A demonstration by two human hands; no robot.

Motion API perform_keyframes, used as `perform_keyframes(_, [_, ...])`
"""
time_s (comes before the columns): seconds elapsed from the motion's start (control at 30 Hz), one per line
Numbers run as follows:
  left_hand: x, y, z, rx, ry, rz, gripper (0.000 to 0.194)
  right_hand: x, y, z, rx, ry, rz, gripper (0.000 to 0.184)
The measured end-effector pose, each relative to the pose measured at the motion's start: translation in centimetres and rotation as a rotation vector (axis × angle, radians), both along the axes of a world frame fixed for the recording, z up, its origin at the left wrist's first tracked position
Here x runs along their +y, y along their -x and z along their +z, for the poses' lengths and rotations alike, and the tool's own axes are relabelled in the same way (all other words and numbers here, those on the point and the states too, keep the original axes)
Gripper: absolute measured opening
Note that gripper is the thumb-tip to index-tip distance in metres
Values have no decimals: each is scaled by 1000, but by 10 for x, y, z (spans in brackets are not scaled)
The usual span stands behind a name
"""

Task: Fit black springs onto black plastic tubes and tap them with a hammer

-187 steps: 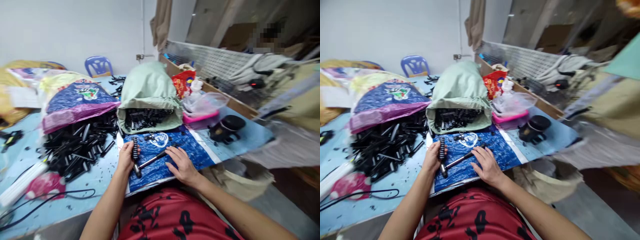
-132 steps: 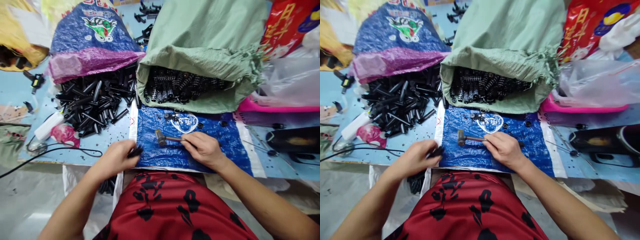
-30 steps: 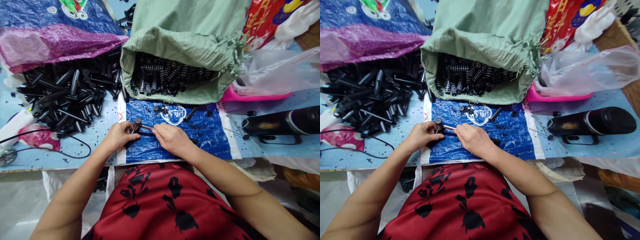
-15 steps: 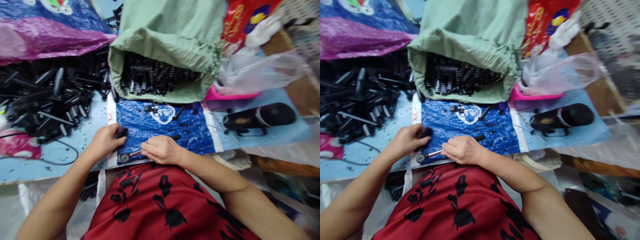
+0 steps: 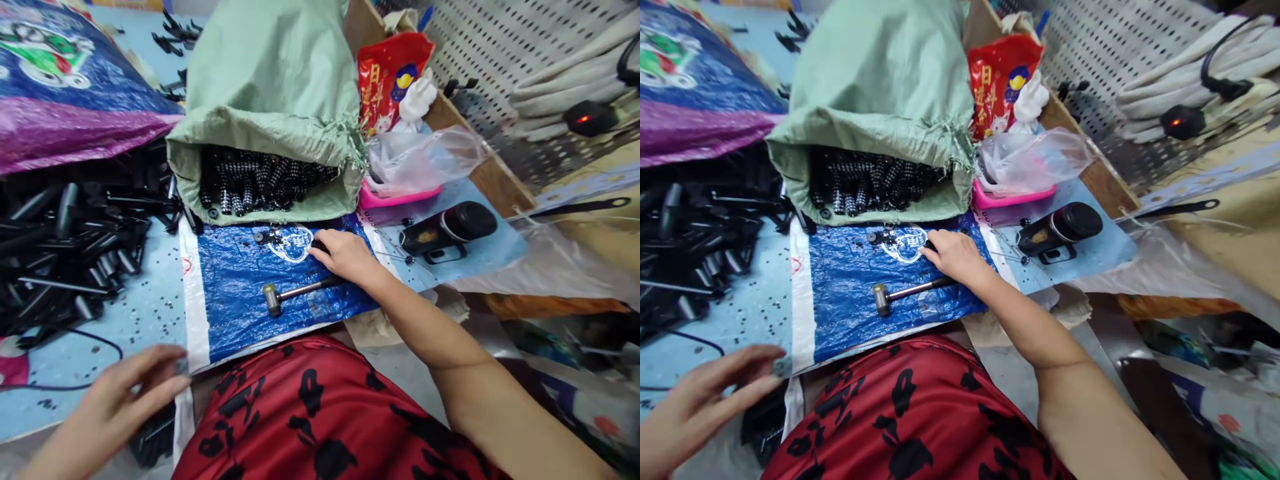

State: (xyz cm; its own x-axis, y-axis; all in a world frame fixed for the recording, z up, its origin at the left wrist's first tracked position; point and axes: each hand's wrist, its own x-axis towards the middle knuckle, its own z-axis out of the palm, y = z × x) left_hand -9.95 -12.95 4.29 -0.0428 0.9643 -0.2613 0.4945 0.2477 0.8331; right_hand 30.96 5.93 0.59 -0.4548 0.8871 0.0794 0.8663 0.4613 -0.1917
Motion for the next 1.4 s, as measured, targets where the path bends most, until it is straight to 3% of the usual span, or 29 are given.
perform_keyframes(0.03, [14,-13,1,-1,30,-78,34,-2,2,3,30,-1,-2,30])
perform_keyframes(0.1, [40,-40,-1,-88,56,-90,37,-12,8,7,200,-25,30,26])
perform_keyframes(0.23, [84,-97,-15,-451,117,178,58,-38,45,11,612,-80,263,15])
perform_keyframes(0.37, [109,-132,-26,-812,192,338,63,-50,94,9,698,-6,523,16])
perform_keyframes(0.47, [108,-124,-30,-875,95,480,53,-41,111,9,620,163,711,31])
perform_keyframes(0.53, [101,-107,-32,-814,24,529,50,-21,113,11,604,216,664,40])
perform_keyframes(0.63, [90,-84,-35,-634,-56,504,46,32,118,18,468,8,380,33])
perform_keyframes(0.7, [86,-75,-36,-550,-76,485,43,72,124,21,160,-111,285,34])
perform_keyframes(0.8, [83,-68,-40,-516,-89,498,37,119,136,20,-130,-205,365,37])
perform_keyframes(0.9, [78,-61,-47,-455,-94,562,31,142,140,15,-241,-220,485,30])
perform_keyframes(1.03, [74,-52,-54,-482,-125,706,36,154,134,10,-238,-247,583,27])
perform_keyframes(1.2, [79,-43,-53,-454,-169,724,25,143,120,4,58,-286,668,29])
perform_keyframes(1.3, [85,-41,-50,-461,-152,711,25,120,113,-7,254,-237,576,32])
perform_keyframes(1.4, [92,-46,-46,-503,-136,725,29,98,110,-22,281,-179,493,32])
